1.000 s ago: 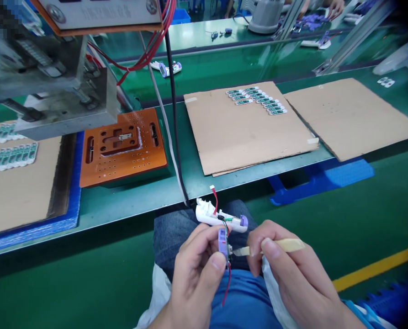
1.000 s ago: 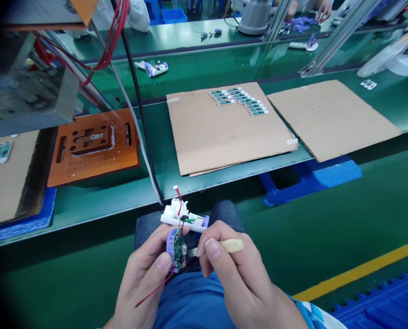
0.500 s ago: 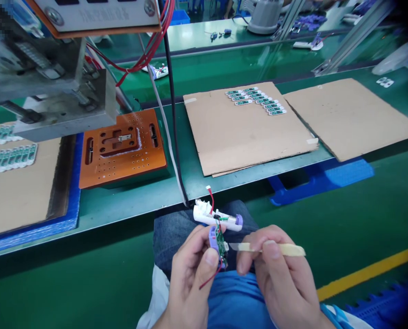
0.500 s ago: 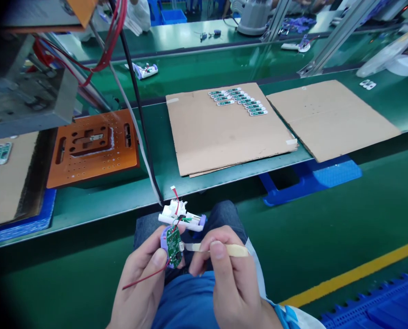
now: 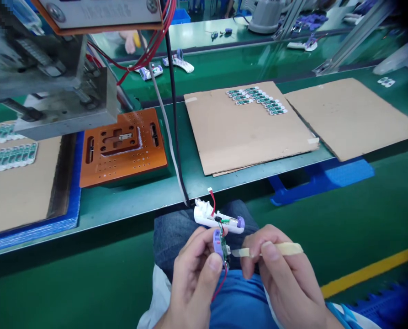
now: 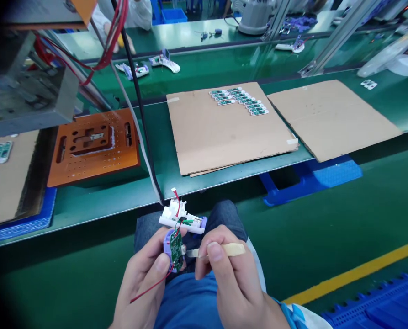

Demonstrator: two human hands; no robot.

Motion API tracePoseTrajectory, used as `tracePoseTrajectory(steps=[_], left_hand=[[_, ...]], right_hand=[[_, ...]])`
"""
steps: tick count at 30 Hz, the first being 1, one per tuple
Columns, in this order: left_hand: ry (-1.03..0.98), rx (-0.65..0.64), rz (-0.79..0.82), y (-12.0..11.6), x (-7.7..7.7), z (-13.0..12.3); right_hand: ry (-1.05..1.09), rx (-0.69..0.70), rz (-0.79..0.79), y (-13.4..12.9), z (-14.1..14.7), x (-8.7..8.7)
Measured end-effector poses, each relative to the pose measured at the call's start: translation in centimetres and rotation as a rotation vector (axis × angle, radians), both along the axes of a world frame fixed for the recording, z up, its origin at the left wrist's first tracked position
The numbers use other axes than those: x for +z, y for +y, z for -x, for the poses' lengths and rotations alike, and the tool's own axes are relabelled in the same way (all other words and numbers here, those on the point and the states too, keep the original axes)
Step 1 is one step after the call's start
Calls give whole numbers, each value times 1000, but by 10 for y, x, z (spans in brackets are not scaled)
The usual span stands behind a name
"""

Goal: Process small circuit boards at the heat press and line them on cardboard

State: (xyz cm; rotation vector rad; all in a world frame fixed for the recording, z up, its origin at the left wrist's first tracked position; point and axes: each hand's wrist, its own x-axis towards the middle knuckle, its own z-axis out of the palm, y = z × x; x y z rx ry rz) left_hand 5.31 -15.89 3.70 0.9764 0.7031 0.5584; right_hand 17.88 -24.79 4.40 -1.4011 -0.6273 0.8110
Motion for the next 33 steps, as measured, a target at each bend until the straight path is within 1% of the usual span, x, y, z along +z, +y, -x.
tracePoseTrajectory(steps=[7, 11, 14, 17, 20, 24, 29, 33], left_hand=[[1, -39, -32, 3, 1, 0], [-2, -43, -23, 3, 2, 0], [-15, -38, 24, 2, 3, 0], [-17, -29, 56, 0, 5, -1], [-10, -22, 59, -2, 6, -1], [0, -9, 52, -3, 5, -2], [8, 29, 55, -4, 3, -3], [-14, -16, 26, -3, 4, -3]], right_hand=[[25, 89, -53, 3, -4, 2], [43, 94, -42, 3, -5, 1], [90, 70, -55, 4, -2, 0], [122, 11, -92, 7, 3, 0], [154, -55, -136, 9, 8, 3], [141, -106, -124, 10, 8, 6], [105, -96, -99, 10, 3, 9], [90, -62, -88, 10, 1, 10]])
